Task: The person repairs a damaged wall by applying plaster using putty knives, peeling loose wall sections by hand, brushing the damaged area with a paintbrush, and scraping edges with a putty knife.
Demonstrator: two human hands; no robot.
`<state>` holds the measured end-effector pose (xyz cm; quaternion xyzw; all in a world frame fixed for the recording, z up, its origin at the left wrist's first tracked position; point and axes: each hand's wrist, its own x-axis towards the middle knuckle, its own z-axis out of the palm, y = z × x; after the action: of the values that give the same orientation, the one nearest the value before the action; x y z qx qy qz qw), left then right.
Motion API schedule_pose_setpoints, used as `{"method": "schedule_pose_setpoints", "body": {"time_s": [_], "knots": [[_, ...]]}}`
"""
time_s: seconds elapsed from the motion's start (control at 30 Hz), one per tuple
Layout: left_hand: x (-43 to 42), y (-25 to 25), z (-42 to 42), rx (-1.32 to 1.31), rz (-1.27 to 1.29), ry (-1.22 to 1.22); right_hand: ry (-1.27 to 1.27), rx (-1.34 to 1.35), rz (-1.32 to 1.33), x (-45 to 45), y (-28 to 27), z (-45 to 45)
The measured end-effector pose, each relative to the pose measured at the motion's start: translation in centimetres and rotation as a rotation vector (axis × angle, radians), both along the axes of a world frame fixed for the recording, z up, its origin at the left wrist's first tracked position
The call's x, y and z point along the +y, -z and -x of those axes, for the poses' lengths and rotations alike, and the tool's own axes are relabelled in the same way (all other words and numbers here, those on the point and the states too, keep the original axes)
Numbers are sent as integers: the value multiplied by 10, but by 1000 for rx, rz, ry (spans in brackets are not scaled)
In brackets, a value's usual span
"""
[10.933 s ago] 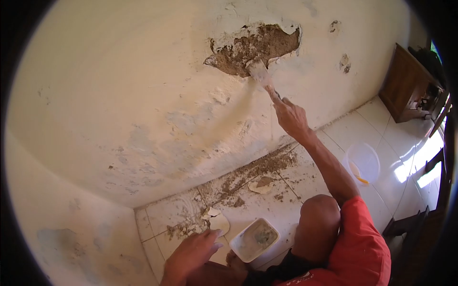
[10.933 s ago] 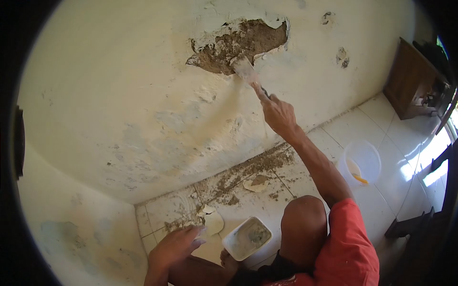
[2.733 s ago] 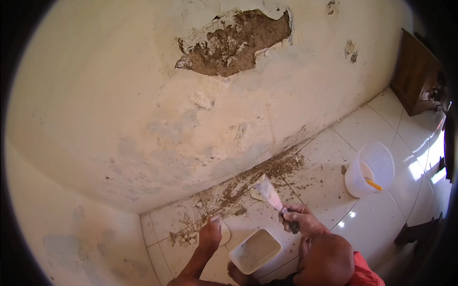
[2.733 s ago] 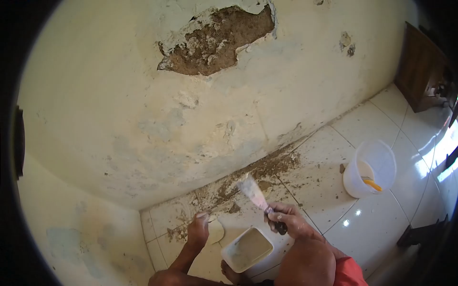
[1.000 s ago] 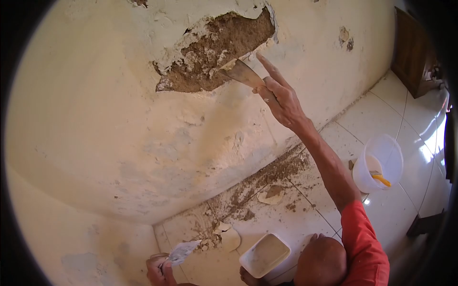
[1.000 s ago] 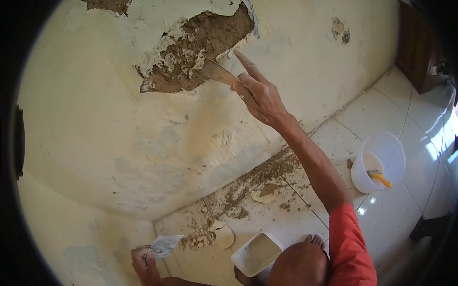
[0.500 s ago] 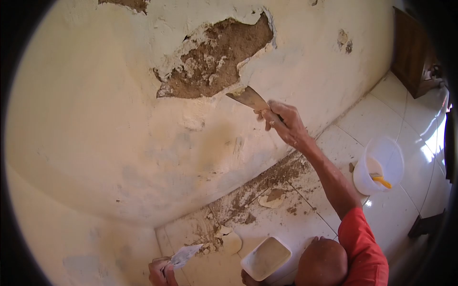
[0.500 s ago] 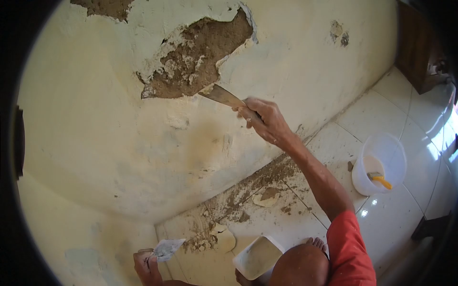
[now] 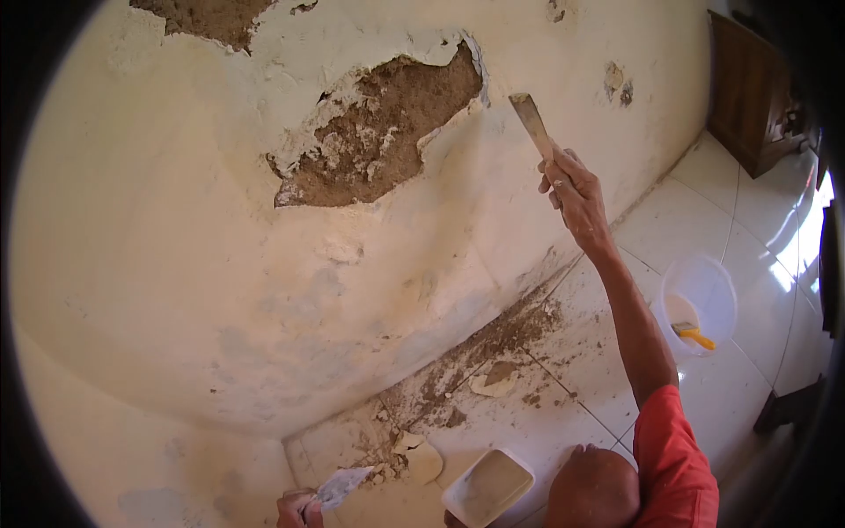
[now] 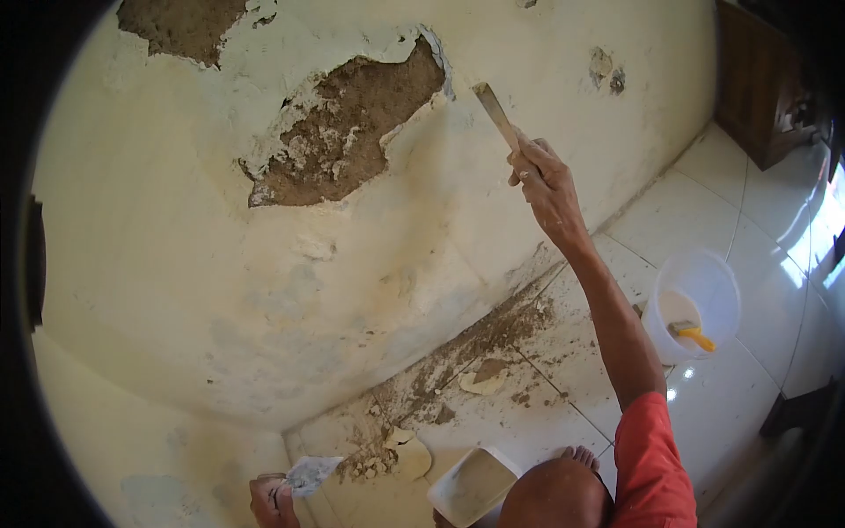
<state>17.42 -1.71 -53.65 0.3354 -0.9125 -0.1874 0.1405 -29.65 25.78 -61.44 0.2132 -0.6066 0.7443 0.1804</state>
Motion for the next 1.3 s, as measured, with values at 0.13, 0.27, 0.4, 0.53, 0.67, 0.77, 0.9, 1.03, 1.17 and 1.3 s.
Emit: {"method": "schedule_pose_setpoints", "body": {"time_s": [0.13, 0.27, 0.4, 0.53, 0.67, 0.77, 0.9, 1.03, 1.17, 1.3], "knots": [[-1, 2, 1, -3, 16, 33, 158, 135, -125, 6, -18, 4], [5, -3, 7, -19, -50, -37, 360, 306, -348, 15, -47, 12], [-1, -1, 4, -16, -52, 2, 323, 285, -265, 26, -67, 21], [1, -2, 7, -26, -38, -24, 83, 26, 38, 22, -90, 23], [-11, 9, 1, -13, -16, 72, 337, 257, -85, -4, -120, 69], [-4, 4, 4, -3, -29, 99, 413, 310, -175, -26, -136, 73], [-9, 7, -2, 3, -40, 86, 455, 394, -227, -20, -131, 84], [-30, 23, -13, 116, 106, 241, 420, 312, -132, -12, -132, 85], [-19, 15, -7, 52, 42, 190, 322, 251, -213, -15, -144, 69], [-38, 36, -9, 234, 130, 316, 347, 220, -260, -15, -134, 78]]}}
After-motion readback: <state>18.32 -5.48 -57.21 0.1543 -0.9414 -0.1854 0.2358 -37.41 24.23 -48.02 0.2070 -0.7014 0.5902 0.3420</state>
